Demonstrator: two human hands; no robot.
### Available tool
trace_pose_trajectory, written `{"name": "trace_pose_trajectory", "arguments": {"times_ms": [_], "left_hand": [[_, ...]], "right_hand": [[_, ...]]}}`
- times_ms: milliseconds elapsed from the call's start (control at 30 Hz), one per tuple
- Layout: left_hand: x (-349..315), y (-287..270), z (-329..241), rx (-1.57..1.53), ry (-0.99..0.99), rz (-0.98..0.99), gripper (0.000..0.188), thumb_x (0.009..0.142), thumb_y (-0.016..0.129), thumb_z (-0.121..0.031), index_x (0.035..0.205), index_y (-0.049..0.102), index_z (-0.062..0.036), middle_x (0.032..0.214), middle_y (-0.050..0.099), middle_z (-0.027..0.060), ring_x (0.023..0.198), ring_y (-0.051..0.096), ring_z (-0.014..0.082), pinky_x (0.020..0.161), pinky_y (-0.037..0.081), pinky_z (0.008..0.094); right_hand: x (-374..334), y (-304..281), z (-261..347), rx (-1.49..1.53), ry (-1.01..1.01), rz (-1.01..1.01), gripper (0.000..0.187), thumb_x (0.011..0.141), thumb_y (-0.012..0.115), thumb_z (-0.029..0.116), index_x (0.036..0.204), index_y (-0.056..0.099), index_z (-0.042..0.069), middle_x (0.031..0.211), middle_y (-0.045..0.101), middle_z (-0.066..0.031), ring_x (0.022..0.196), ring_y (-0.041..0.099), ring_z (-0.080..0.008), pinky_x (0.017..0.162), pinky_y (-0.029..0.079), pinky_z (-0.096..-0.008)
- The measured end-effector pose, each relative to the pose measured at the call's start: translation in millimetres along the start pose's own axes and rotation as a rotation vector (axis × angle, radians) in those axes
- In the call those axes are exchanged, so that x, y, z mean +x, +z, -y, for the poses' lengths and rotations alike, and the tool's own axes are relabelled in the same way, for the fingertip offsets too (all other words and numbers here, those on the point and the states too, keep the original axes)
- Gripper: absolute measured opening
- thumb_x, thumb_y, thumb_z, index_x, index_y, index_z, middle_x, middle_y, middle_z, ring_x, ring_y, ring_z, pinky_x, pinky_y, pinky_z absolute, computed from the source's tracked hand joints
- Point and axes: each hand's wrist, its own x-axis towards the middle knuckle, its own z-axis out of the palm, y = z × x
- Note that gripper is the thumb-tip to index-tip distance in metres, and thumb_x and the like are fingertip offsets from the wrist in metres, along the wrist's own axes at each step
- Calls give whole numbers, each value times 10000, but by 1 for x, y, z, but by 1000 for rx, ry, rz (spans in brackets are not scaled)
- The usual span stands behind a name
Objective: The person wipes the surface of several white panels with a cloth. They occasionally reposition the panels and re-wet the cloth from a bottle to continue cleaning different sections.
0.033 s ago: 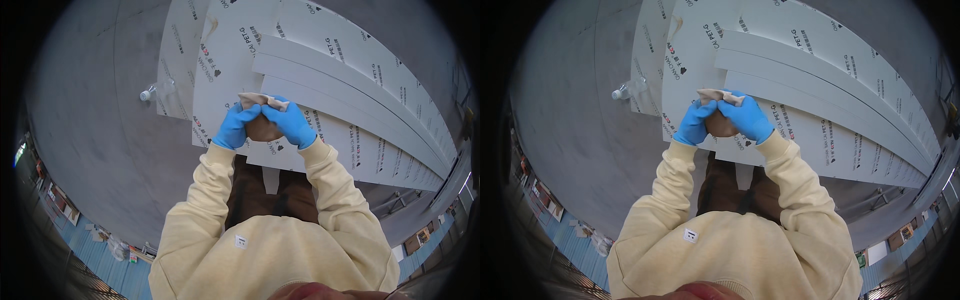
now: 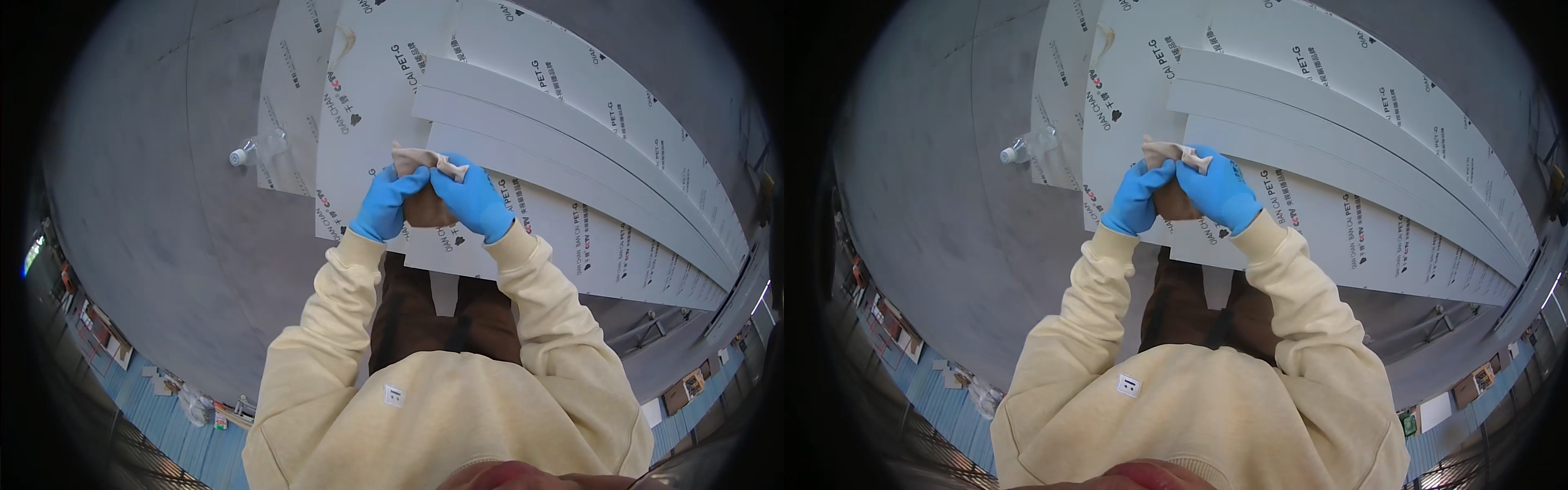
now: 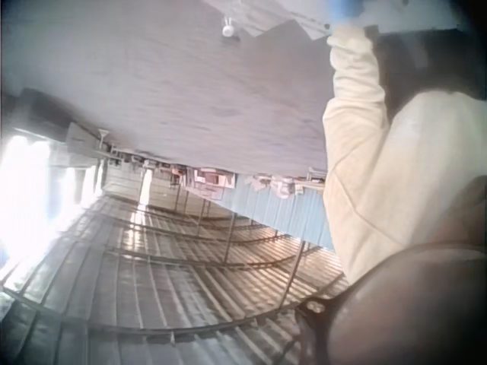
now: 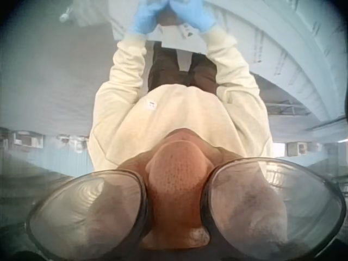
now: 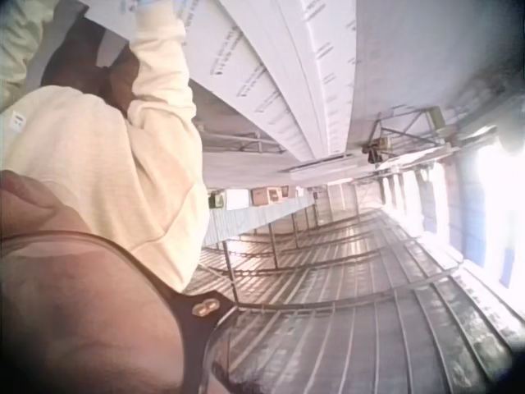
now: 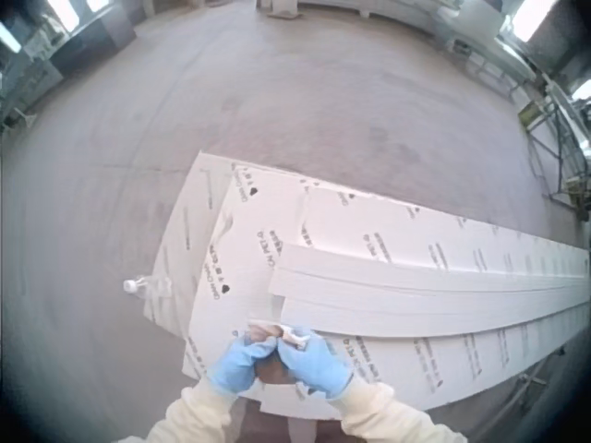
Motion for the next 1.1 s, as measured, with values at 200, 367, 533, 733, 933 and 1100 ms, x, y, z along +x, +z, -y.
{"name": "trace_pose_trajectory", "arguments": {"times_ms": [200,367,533,733,933,1100], "left_hand": [[27,-3,-59,342,166,-57,327,943,712,-133,1249,668,-27,1140,712,43,1077,659,148,961,528,308],[73,-2,-153,340,455,-168,344,926,755,-165,1235,684,-33,1156,711,59,1064,664,165,936,542,303],[154,1,-209,550,644,-285,365,912,775,-228,1230,696,-69,1155,723,82,1058,670,191,930,547,344],[210,18,-207,569,483,-415,427,860,830,-293,1183,694,-49,1103,732,81,985,685,211,883,560,352],[296,16,-213,591,746,-366,445,853,840,-294,1182,688,-36,1102,737,80,965,687,215,860,563,359],[340,-14,-204,1037,899,-182,305,807,825,-301,994,763,-69,962,783,113,922,744,247,832,575,373]], "right_hand": [[13,-20,14,-195,-415,-300,478,912,691,365,1259,607,47,1199,686,-237,1102,679,-392,919,543,-439],[42,-50,-5,-975,-738,-622,667,810,766,456,1361,593,120,1568,442,-177,1465,376,-404,1191,277,-556],[79,-67,-79,-1084,-724,-550,673,859,655,581,1365,595,141,1643,360,-105,1536,270,-361,1251,152,-551],[77,-68,-81,-1076,-716,-569,670,873,627,604,1349,607,134,1625,402,-99,1529,301,-340,1255,157,-530],[77,-67,-78,-1088,-698,-580,670,871,628,619,1332,623,132,1621,412,-95,1531,306,-325,1258,162,-520],[81,-58,-74,-1060,-768,-571,684,864,648,616,1350,612,135,1620,415,-92,1521,329,-327,1255,175,-520]]}}
